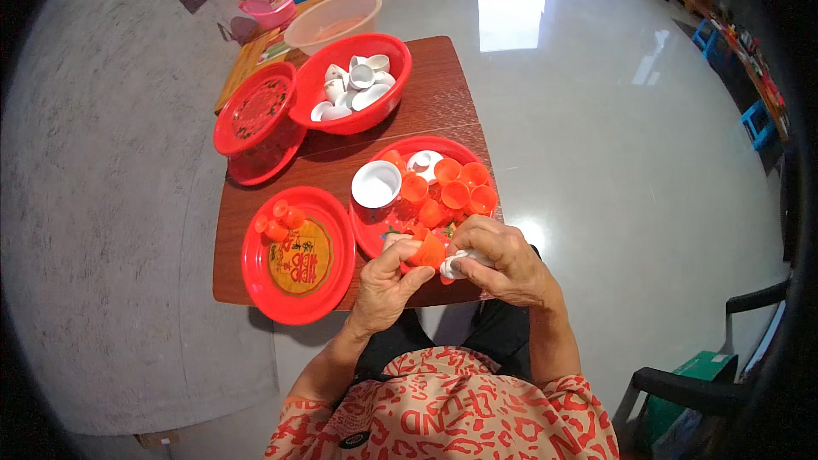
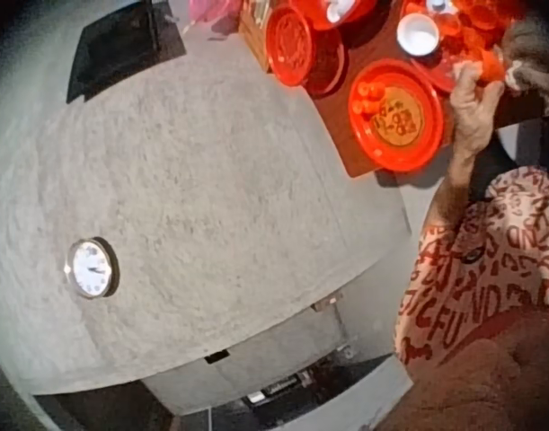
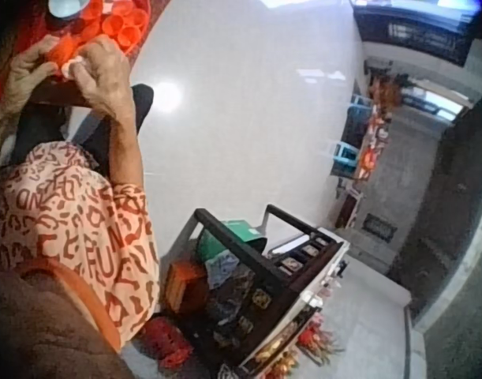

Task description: The person wipes small orange plastic cups with a white cloth, handling them one at a time. They pick up each cup from a red tray, wipe it thoroughly, and place it onto another red tray. The process is repeated for multiple cups throughout the video.

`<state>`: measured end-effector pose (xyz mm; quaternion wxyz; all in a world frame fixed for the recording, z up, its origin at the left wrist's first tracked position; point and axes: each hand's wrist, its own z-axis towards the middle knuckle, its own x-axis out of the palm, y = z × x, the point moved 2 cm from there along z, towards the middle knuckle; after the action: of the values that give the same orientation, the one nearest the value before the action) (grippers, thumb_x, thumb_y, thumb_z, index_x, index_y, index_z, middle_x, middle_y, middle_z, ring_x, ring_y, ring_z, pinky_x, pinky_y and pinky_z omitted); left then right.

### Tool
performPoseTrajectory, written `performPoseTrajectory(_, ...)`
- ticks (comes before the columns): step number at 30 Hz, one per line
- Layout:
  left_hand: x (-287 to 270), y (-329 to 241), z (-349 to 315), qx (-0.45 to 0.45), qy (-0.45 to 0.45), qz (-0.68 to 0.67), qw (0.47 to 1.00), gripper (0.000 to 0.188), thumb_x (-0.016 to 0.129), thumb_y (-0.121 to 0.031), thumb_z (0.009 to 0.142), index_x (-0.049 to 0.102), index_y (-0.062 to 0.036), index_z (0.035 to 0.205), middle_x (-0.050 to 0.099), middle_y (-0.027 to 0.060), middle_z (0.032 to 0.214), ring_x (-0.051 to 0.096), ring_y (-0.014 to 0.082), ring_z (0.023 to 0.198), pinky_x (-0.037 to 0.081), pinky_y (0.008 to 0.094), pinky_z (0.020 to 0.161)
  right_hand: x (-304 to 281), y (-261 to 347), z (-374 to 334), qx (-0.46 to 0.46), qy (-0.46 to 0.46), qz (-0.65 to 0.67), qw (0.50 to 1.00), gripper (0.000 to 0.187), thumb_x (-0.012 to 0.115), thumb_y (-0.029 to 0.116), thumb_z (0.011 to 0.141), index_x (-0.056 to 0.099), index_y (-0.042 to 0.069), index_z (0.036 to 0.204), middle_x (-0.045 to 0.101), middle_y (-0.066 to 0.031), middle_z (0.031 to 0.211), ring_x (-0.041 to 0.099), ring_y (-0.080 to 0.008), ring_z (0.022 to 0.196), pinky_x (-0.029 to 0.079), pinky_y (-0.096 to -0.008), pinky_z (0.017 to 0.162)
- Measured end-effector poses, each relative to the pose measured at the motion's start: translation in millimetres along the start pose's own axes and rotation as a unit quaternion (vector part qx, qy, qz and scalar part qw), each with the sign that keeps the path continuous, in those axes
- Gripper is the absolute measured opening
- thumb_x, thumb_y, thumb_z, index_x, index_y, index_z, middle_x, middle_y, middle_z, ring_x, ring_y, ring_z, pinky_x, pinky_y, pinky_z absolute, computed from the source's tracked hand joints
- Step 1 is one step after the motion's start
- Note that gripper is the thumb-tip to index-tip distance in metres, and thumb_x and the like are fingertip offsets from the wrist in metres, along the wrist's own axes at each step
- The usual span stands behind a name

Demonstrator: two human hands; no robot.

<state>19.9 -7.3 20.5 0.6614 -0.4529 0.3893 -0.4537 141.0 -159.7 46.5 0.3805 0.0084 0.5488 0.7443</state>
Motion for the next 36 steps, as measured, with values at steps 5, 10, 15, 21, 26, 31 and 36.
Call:
performPoseTrajectory(5, -7, -1, 0, -0.02, 0.057, -0.084, 0.995, 0.021, 0.066, -0.002, 0.084, 0.06, -0.0015, 0.104, 0.058, 0.0054, 0.103, 0.052, 0.0163, 0.101, 0.04, 0.0298, 0.091, -5, -5, -1, 0.028, 0.041, 0.081, 0.995, 0.016, 0.061, 0.008, 0.08, 0.059, -0.002, 0.091, 0.058, -0.0128, 0.085, 0.059, -0.0262, 0.079, 0.047, -0.0354, 0.07)
performPoseTrajectory(10, -4, 2, 1, -0.073, 0.042, -0.298, 0.951, 0.023, 0.063, -0.002, 0.087, 0.059, -0.0036, 0.109, 0.061, 0.0069, 0.11, 0.055, 0.0159, 0.106, 0.042, 0.031, 0.095, 8, -15, -7, 0.069, 0.02, 0.19, 0.979, 0.01, 0.058, 0.007, 0.085, 0.06, 0.001, 0.093, 0.059, -0.0062, 0.081, 0.057, -0.0161, 0.072, 0.046, -0.0279, 0.065)
performPoseTrajectory(15, 11, 22, 6, -0.118, -0.092, -0.489, 0.86, 0.024, 0.06, -0.009, 0.091, 0.058, -0.0069, 0.116, 0.061, 0.0065, 0.116, 0.057, 0.0162, 0.11, 0.045, 0.0338, 0.098, 30, -11, -6, 0.188, -0.216, 0.399, 0.871, 0.015, 0.057, 0.009, 0.092, 0.061, 0.002, 0.105, 0.063, -0.0013, 0.087, 0.057, -0.0061, 0.072, 0.046, -0.018, 0.063)
performPoseTrajectory(21, 22, 24, 11, -0.131, -0.169, -0.526, 0.823, 0.025, 0.058, -0.016, 0.093, 0.058, -0.0083, 0.117, 0.059, 0.0054, 0.121, 0.053, 0.018, 0.115, 0.042, 0.0358, 0.101, 64, -18, 7, 0.185, -0.298, 0.586, 0.73, 0.026, 0.054, 0.009, 0.094, 0.057, -0.005, 0.116, 0.066, -0.009, 0.1, 0.064, -0.0115, 0.083, 0.054, -0.0244, 0.073)
performPoseTrajectory(26, 22, 26, 14, -0.129, -0.213, -0.493, 0.833, 0.026, 0.06, -0.019, 0.092, 0.059, -0.0078, 0.115, 0.061, 0.0049, 0.119, 0.055, 0.0181, 0.111, 0.043, 0.0367, 0.099, 75, -22, 7, 0.201, -0.291, 0.596, 0.721, 0.028, 0.053, 0.01, 0.095, 0.055, -0.005, 0.118, 0.066, -0.0098, 0.099, 0.064, -0.0124, 0.081, 0.053, -0.0252, 0.069)
performPoseTrajectory(31, 20, 28, 15, -0.126, -0.254, -0.462, 0.84, 0.021, 0.058, -0.019, 0.094, 0.059, -0.0065, 0.111, 0.062, 0.0056, 0.112, 0.057, 0.0163, 0.105, 0.046, 0.0336, 0.093, 76, -10, -6, 0.227, -0.305, 0.253, 0.889, 0.021, 0.054, 0.006, 0.09, 0.063, -0.001, 0.108, 0.064, -0.008, 0.097, 0.063, -0.0161, 0.08, 0.05, -0.0264, 0.074)
performPoseTrajectory(36, 29, 29, 9, -0.138, -0.272, -0.433, 0.848, 0.013, 0.056, -0.014, 0.095, 0.058, -0.0038, 0.104, 0.062, 0.0066, 0.105, 0.058, 0.012, 0.1, 0.048, 0.0269, 0.087, 83, -6, 1, 0.044, -0.389, -0.019, 0.92, 0.023, 0.065, 0.002, 0.081, 0.063, -0.001, 0.104, 0.059, -0.0133, 0.099, 0.06, -0.0227, 0.089, 0.048, -0.0314, 0.076)
